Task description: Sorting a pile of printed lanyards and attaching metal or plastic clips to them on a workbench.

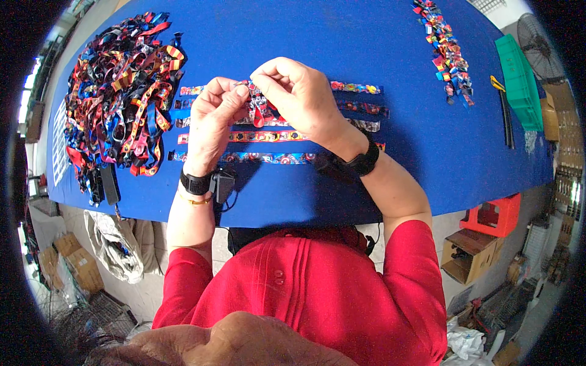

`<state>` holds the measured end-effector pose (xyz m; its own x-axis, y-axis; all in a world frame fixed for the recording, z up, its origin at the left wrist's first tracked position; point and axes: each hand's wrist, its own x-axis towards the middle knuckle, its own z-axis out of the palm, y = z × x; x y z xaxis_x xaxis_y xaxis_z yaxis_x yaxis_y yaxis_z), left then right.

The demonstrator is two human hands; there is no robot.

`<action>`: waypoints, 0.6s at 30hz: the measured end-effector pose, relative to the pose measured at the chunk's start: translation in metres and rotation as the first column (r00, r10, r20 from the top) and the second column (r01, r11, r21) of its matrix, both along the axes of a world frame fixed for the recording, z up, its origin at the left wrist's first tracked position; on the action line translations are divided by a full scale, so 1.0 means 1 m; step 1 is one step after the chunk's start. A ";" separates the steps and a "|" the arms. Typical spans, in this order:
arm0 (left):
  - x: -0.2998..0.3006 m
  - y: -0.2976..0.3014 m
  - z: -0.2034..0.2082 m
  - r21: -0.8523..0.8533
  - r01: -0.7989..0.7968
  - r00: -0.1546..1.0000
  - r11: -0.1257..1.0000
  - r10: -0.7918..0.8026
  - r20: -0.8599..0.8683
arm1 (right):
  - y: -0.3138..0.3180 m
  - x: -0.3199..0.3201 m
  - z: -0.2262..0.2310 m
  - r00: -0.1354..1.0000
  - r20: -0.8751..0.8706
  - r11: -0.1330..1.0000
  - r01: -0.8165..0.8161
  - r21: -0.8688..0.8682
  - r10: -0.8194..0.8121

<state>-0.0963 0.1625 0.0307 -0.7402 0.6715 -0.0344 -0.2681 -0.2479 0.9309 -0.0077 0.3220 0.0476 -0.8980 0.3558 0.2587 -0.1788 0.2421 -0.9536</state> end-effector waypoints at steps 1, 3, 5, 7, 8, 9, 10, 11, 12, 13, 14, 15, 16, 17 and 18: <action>0.000 0.000 0.000 0.004 0.003 1.000 1.000 -0.003 0.002 | 0.000 0.000 0.000 1.000 -0.007 1.000 0.006 0.030 -0.005; 0.000 0.000 0.000 0.008 0.005 1.000 1.000 -0.005 0.004 | 0.000 0.000 -0.001 1.000 -0.013 0.999 0.008 0.039 -0.007; -0.001 -0.001 -0.001 0.007 0.012 1.000 1.000 -0.012 -0.016 | 0.000 -0.001 -0.004 1.000 -0.019 0.999 0.011 0.047 -0.010; 0.002 0.002 0.000 0.023 -0.002 0.999 1.000 0.003 -0.042 | 0.001 -0.002 -0.008 0.999 -0.044 0.996 0.027 0.081 -0.024; 0.003 0.003 0.001 0.040 -0.016 0.998 0.999 0.019 -0.068 | 0.001 -0.003 -0.009 0.999 -0.044 0.996 0.028 0.081 -0.025; 0.004 0.003 0.002 0.040 -0.015 0.998 0.999 0.018 -0.067 | 0.001 -0.003 -0.009 0.998 -0.053 0.996 0.039 0.080 -0.035; 0.003 0.003 0.003 0.042 -0.006 0.999 0.999 0.007 -0.035 | 0.001 -0.002 -0.009 0.997 -0.063 0.996 0.051 0.079 -0.046; 0.003 0.002 0.004 0.043 0.002 1.000 0.999 -0.002 -0.004 | 0.001 -0.002 -0.009 0.997 -0.063 0.996 0.051 0.078 -0.046; 0.002 0.001 0.003 0.043 0.002 1.000 0.999 -0.002 -0.005 | 0.001 -0.002 -0.007 0.997 -0.050 0.995 0.056 0.087 -0.052; 0.000 -0.001 0.001 0.046 0.018 1.000 0.999 -0.018 0.012 | 0.001 -0.001 -0.006 0.998 -0.037 0.993 0.062 0.096 -0.059; -0.001 -0.001 0.000 0.051 0.034 0.999 0.998 -0.035 0.028 | 0.000 -0.002 -0.006 0.998 -0.037 0.993 0.062 0.096 -0.059; -0.002 -0.002 -0.001 0.051 0.034 0.999 0.998 -0.035 0.029 | 0.000 -0.002 -0.006 0.995 -0.070 0.985 0.081 0.150 -0.071; -0.003 -0.002 -0.002 0.063 0.051 0.998 0.997 -0.053 0.040 | 0.000 -0.002 -0.005 0.991 -0.104 0.974 0.102 0.203 -0.082; -0.003 -0.002 -0.002 0.075 0.069 0.996 0.995 -0.073 0.051 | 0.000 -0.002 -0.005 0.991 -0.103 0.974 0.102 0.203 -0.083; -0.002 -0.001 -0.001 0.075 0.069 0.996 0.995 -0.073 0.053 | 0.000 -0.002 -0.005 0.991 -0.109 0.970 0.106 0.217 -0.084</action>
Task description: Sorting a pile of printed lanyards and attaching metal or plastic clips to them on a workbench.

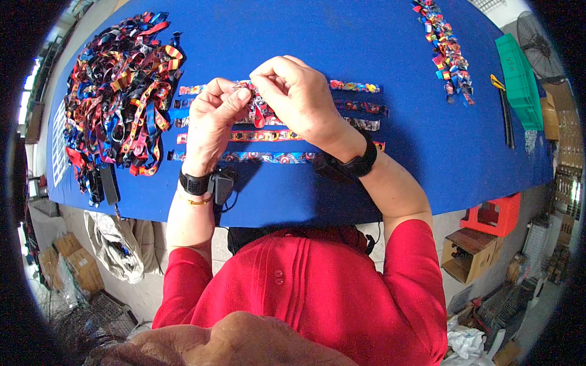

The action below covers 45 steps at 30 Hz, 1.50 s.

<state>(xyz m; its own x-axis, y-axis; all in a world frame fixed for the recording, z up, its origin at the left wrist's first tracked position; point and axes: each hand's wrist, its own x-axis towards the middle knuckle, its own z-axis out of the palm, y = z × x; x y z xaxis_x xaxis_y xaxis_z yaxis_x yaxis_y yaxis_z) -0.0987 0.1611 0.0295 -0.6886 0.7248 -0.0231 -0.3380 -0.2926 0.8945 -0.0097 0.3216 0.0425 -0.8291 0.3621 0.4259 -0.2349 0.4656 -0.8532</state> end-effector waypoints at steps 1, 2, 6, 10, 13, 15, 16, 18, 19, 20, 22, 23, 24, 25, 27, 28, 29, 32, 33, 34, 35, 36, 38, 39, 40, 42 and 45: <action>0.002 0.001 0.003 -0.013 -0.023 1.000 1.000 0.022 -0.020 | 0.000 0.000 0.000 1.000 -0.005 1.000 0.002 0.014 -0.002; 0.003 0.001 0.004 -0.025 -0.047 0.998 0.999 0.046 -0.040 | 0.000 0.000 0.000 1.000 -0.004 1.000 0.001 0.014 -0.001; 0.002 0.002 0.002 -0.041 -0.061 0.996 0.997 0.058 -0.066 | 0.001 0.000 -0.006 0.998 0.022 0.995 -0.060 -0.086 0.062; 0.002 0.000 0.000 -0.095 -0.076 0.985 0.993 0.060 -0.159 | -0.002 -0.001 -0.002 0.987 0.052 0.960 -0.138 -0.242 0.155; 0.003 0.000 0.002 -0.139 -0.044 0.983 0.989 0.018 -0.184 | 0.008 0.002 -0.003 0.961 0.146 0.956 -0.201 -0.211 0.235; 0.003 0.001 0.002 -0.155 -0.023 0.982 0.988 -0.007 -0.188 | 0.013 0.001 -0.005 0.964 0.132 0.966 -0.208 -0.154 0.229; 0.002 0.001 0.001 -0.149 0.003 0.982 0.989 -0.031 -0.185 | 0.014 0.001 -0.006 0.967 0.118 0.972 -0.214 -0.096 0.224; 0.002 0.001 0.001 -0.146 0.025 0.982 0.989 -0.052 -0.182 | 0.011 0.003 0.001 0.967 0.142 0.972 -0.192 -0.137 0.211; 0.004 0.002 0.003 -0.127 0.054 0.993 0.990 -0.067 -0.102 | 0.010 0.004 0.004 0.966 0.166 0.970 -0.167 -0.176 0.196; 0.007 0.004 0.007 -0.105 0.082 0.996 0.991 -0.085 -0.023 | 0.011 0.004 0.004 0.967 0.165 0.970 -0.166 -0.175 0.196; 0.009 0.005 0.011 -0.046 0.185 0.980 0.982 -0.181 0.078 | 0.018 0.002 0.004 0.988 0.087 0.984 -0.118 -0.137 0.130; 0.011 0.006 0.014 0.022 0.275 0.946 0.961 -0.274 0.173 | 0.021 0.001 0.004 0.988 0.085 0.983 -0.120 -0.138 0.132; 0.015 0.008 0.019 -0.004 0.305 0.930 0.952 -0.297 0.218 | 0.024 0.001 0.005 0.989 0.059 0.979 -0.121 -0.167 0.132; 0.014 0.006 0.018 -0.006 0.304 0.930 0.953 -0.295 0.218 | 0.026 0.001 0.007 0.991 0.032 0.973 -0.123 -0.196 0.131; 0.005 0.000 0.012 -0.139 0.494 0.869 0.858 -0.490 0.067 | 0.029 0.002 0.012 0.989 0.054 0.962 -0.122 -0.245 0.139; -0.001 -0.002 0.003 -0.275 0.522 0.845 0.807 -0.533 0.040 | 0.031 0.002 0.013 0.988 0.077 0.962 -0.109 -0.248 0.132; 0.002 0.000 -0.001 -0.277 0.523 0.845 0.806 -0.534 0.042 | 0.032 0.002 0.013 0.987 0.102 0.963 -0.095 -0.254 0.124; 0.012 0.007 -0.002 -0.161 0.513 0.858 0.843 -0.501 0.113 | 0.033 0.001 0.015 0.992 0.059 0.958 -0.093 -0.270 0.113; 0.012 0.007 -0.002 -0.163 0.516 0.856 0.841 -0.503 0.115 | 0.034 0.001 0.015 0.993 0.046 0.957 -0.089 -0.275 0.105; 0.012 0.008 -0.002 -0.156 0.545 0.838 0.824 -0.529 0.133 | 0.035 0.001 0.015 0.993 0.043 0.951 -0.094 -0.294 0.112; 0.012 0.008 -0.001 -0.149 0.570 0.821 0.808 -0.551 0.150 | 0.036 0.001 0.015 0.993 0.043 0.950 -0.094 -0.298 0.112; 0.012 0.007 0.000 -0.151 0.570 0.821 0.808 -0.551 0.152 | 0.037 0.000 0.016 0.993 0.038 0.948 -0.096 -0.302 0.113; 0.012 0.006 0.002 -0.155 0.592 0.802 0.791 -0.561 0.205 | 0.037 0.000 0.016 0.993 0.034 0.947 -0.099 -0.307 0.114; 0.012 0.006 0.000 -0.155 0.591 0.803 0.791 -0.560 0.205 | 0.037 0.000 0.016 0.993 0.041 0.947 -0.090 -0.309 0.108; 0.011 0.005 -0.005 -0.115 0.602 0.796 0.790 -0.582 0.165 | 0.037 -0.001 0.016 0.994 0.049 0.947 -0.081 -0.310 0.101; 0.012 0.006 -0.008 -0.073 0.614 0.787 0.786 -0.604 0.123 | 0.037 0.000 0.016 0.993 0.056 0.946 -0.080 -0.315 0.103; 0.012 0.005 -0.006 -0.106 0.613 0.789 0.783 -0.602 0.123 | 0.039 0.001 0.017 0.993 0.071 0.952 -0.071 -0.296 0.096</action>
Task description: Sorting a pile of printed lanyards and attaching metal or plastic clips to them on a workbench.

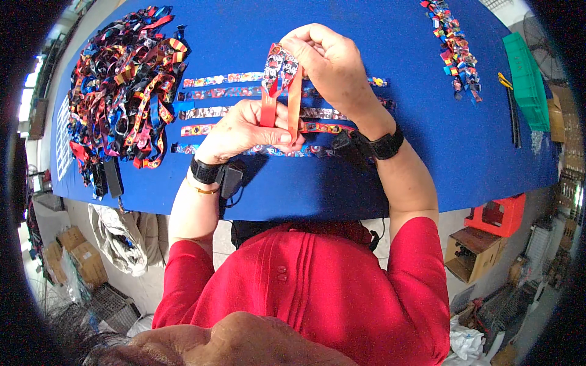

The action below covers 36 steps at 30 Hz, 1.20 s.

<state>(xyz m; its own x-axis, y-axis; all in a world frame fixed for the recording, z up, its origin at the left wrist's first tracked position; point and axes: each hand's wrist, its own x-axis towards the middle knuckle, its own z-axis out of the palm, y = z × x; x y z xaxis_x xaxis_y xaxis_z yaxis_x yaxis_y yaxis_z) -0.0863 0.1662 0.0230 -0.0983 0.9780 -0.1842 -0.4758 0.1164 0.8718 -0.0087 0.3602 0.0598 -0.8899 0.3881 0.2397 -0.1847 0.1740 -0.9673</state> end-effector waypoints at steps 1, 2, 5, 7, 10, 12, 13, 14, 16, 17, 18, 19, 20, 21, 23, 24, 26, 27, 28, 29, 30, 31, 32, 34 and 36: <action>0.000 0.000 0.000 -0.005 0.000 1.000 1.000 0.000 -0.007 | 0.000 0.000 0.000 1.000 0.006 1.000 0.007 0.025 -0.007; 0.000 0.000 0.001 -0.009 0.001 1.000 1.000 -0.002 -0.014 | 0.001 0.000 0.000 1.000 0.006 1.000 0.008 0.025 -0.008; 0.001 0.001 0.007 -0.085 -0.021 1.000 0.996 0.019 -0.017 | 0.002 0.000 0.000 0.999 -0.010 0.997 0.035 0.067 -0.034; 0.001 0.000 0.010 -0.087 -0.016 0.999 0.996 0.014 -0.029 | 0.001 0.000 0.001 1.000 0.014 1.000 0.015 0.012 -0.015; -0.002 -0.001 0.006 -0.059 0.005 0.998 0.998 -0.009 -0.060 | 0.003 0.001 -0.001 1.000 0.016 1.000 0.007 -0.005 -0.006; -0.004 -0.003 0.005 -0.036 0.014 0.996 0.999 -0.017 -0.084 | 0.001 0.001 0.002 1.000 0.012 1.000 -0.006 0.011 0.006; -0.004 -0.004 0.007 0.007 -0.039 0.992 0.999 0.040 -0.121 | 0.000 0.001 0.003 1.000 0.012 1.000 -0.016 0.026 0.016; -0.004 -0.003 0.009 0.054 -0.086 0.984 0.995 0.093 -0.154 | 0.000 0.002 0.004 1.000 0.010 0.999 -0.013 0.029 0.013; -0.005 -0.003 0.019 0.056 -0.070 0.987 0.996 0.078 -0.139 | 0.000 0.003 0.003 0.998 0.023 0.997 -0.054 0.048 0.053; -0.004 -0.003 0.021 0.091 -0.171 0.978 0.981 0.180 -0.103 | 0.000 0.003 0.001 0.998 0.041 0.994 -0.053 0.099 0.050; -0.004 -0.003 0.022 0.122 -0.271 0.958 0.955 0.280 -0.064 | -0.002 0.003 0.002 0.998 0.039 0.994 -0.054 0.100 0.050; -0.007 -0.004 0.021 0.110 -0.313 0.942 0.943 0.323 -0.094 | -0.005 0.004 0.003 0.997 0.045 0.993 -0.073 0.095 0.069; -0.009 -0.004 0.019 0.111 -0.314 0.941 0.943 0.325 -0.095 | -0.008 0.005 0.003 0.995 0.052 0.992 -0.093 0.090 0.088; -0.011 -0.004 0.014 0.127 -0.350 0.928 0.928 0.362 -0.087 | -0.009 0.007 0.007 0.981 0.155 0.991 -0.128 0.037 0.121; -0.010 -0.003 0.011 0.141 -0.423 0.892 0.895 0.439 -0.110 | -0.011 0.004 -0.003 0.986 0.104 0.984 -0.144 0.107 0.133; -0.010 -0.003 0.010 0.141 -0.422 0.893 0.896 0.438 -0.109 | -0.012 0.003 -0.007 0.988 0.054 0.972 -0.154 0.178 0.146; -0.010 -0.002 0.006 0.173 -0.447 0.851 0.878 0.477 -0.218 | -0.014 0.004 -0.010 0.983 0.077 0.975 -0.179 0.131 0.170; -0.009 -0.001 0.007 0.172 -0.447 0.852 0.878 0.477 -0.217 | -0.015 0.003 -0.014 0.984 0.046 0.977 -0.176 0.123 0.172; -0.007 0.000 0.008 0.175 -0.459 0.846 0.871 0.489 -0.214 | -0.016 0.003 -0.016 0.985 0.015 0.978 -0.174 0.116 0.173; -0.006 0.000 0.008 0.177 -0.473 0.838 0.863 0.503 -0.211 | -0.017 0.003 -0.014 0.985 0.016 0.978 -0.175 0.115 0.174; -0.007 0.000 0.008 0.177 -0.474 0.838 0.863 0.504 -0.210 | -0.018 0.004 -0.010 0.982 0.053 0.977 -0.187 0.102 0.183; -0.007 -0.001 0.007 0.189 -0.482 0.834 0.855 0.514 -0.199 | -0.019 0.004 -0.008 0.978 0.090 0.976 -0.198 0.089 0.191; -0.007 -0.001 0.006 0.202 -0.488 0.831 0.849 0.523 -0.188 | -0.018 0.004 -0.008 0.978 0.091 0.976 -0.196 0.091 0.188; -0.008 -0.001 0.006 0.203 -0.477 0.838 0.855 0.512 -0.187 | -0.017 0.004 -0.010 0.971 0.120 0.975 -0.213 0.057 0.205; -0.009 -0.001 0.005 0.201 -0.468 0.844 0.861 0.503 -0.189 | -0.018 0.004 -0.011 0.976 0.099 0.978 -0.201 0.062 0.194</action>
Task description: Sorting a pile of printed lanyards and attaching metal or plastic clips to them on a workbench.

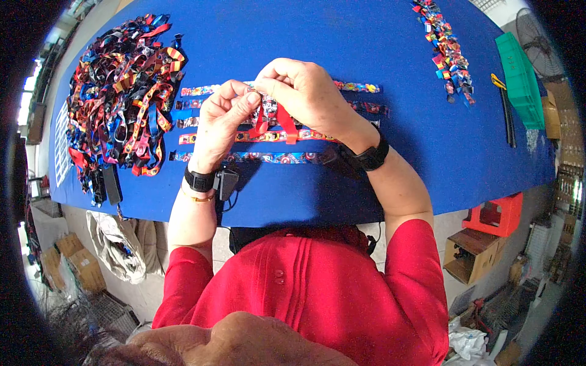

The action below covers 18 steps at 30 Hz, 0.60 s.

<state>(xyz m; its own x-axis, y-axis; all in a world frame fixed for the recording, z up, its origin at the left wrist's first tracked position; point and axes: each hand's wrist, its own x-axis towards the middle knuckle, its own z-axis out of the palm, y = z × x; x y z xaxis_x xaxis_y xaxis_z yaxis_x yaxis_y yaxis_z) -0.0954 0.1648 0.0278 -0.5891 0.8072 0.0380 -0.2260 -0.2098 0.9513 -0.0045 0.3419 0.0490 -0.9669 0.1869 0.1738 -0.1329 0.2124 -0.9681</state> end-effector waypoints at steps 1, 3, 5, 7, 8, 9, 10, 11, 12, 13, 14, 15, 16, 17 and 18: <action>0.000 0.000 0.000 -0.004 -0.013 1.000 1.000 0.013 0.001 | -0.001 0.000 0.000 1.000 -0.022 1.000 0.009 0.001 -0.009; 0.002 0.000 0.001 -0.006 -0.022 1.000 1.000 0.022 0.003 | -0.001 -0.001 -0.001 1.000 -0.013 1.000 -0.006 -0.016 0.006; 0.002 -0.001 0.005 -0.023 -0.022 1.000 1.000 0.022 0.016 | -0.001 -0.001 0.001 1.000 -0.006 0.999 -0.023 -0.034 0.023; 0.003 0.002 0.002 -0.018 -0.045 0.999 0.999 0.045 -0.001 | -0.001 0.000 0.004 1.000 -0.004 1.000 -0.015 0.001 0.015; 0.003 0.002 -0.001 -0.013 -0.069 0.997 0.998 0.069 -0.018 | 0.000 0.000 0.003 1.000 -0.004 1.000 -0.015 0.001 0.015; 0.002 0.002 -0.002 -0.013 -0.069 0.997 0.998 0.069 -0.018 | 0.000 0.000 0.001 1.000 -0.005 1.000 -0.016 -0.004 0.016; 0.001 0.001 -0.004 -0.025 -0.083 0.996 0.996 0.082 -0.040 | 0.000 0.000 0.000 1.000 -0.005 1.000 -0.017 -0.009 0.017; 0.000 0.001 -0.005 -0.036 -0.097 0.994 0.995 0.095 -0.062 | 0.000 0.000 0.001 1.000 -0.005 1.000 -0.018 -0.009 0.018; 0.001 0.001 -0.006 -0.036 -0.097 0.994 0.995 0.095 -0.061 | -0.001 0.000 0.002 1.000 -0.014 1.000 -0.021 -0.013 0.021; 0.001 0.001 -0.006 -0.031 -0.105 0.993 0.994 0.103 -0.063 | -0.002 0.000 0.003 0.999 -0.023 1.000 -0.024 -0.017 0.024; 0.001 0.002 -0.006 -0.026 -0.112 0.992 0.993 0.110 -0.065 | -0.001 0.000 0.002 0.999 -0.023 1.000 -0.024 -0.017 0.024; 0.002 0.002 -0.006 -0.026 -0.112 0.992 0.993 0.110 -0.065 | 0.000 -0.001 0.000 0.999 -0.028 0.999 -0.026 -0.024 0.025; 0.002 0.002 -0.004 -0.027 -0.112 0.992 0.993 0.111 -0.061 | 0.000 -0.001 -0.002 0.999 -0.034 0.999 -0.028 -0.031 0.027; 0.003 0.002 -0.003 -0.028 -0.114 0.992 0.993 0.113 -0.056 | 0.001 0.000 0.000 0.999 -0.033 0.999 -0.029 -0.031 0.028; 0.003 0.002 -0.003 -0.028 -0.115 0.992 0.993 0.113 -0.056 | 0.002 0.000 0.003 0.999 0.002 0.999 -0.052 -0.008 0.052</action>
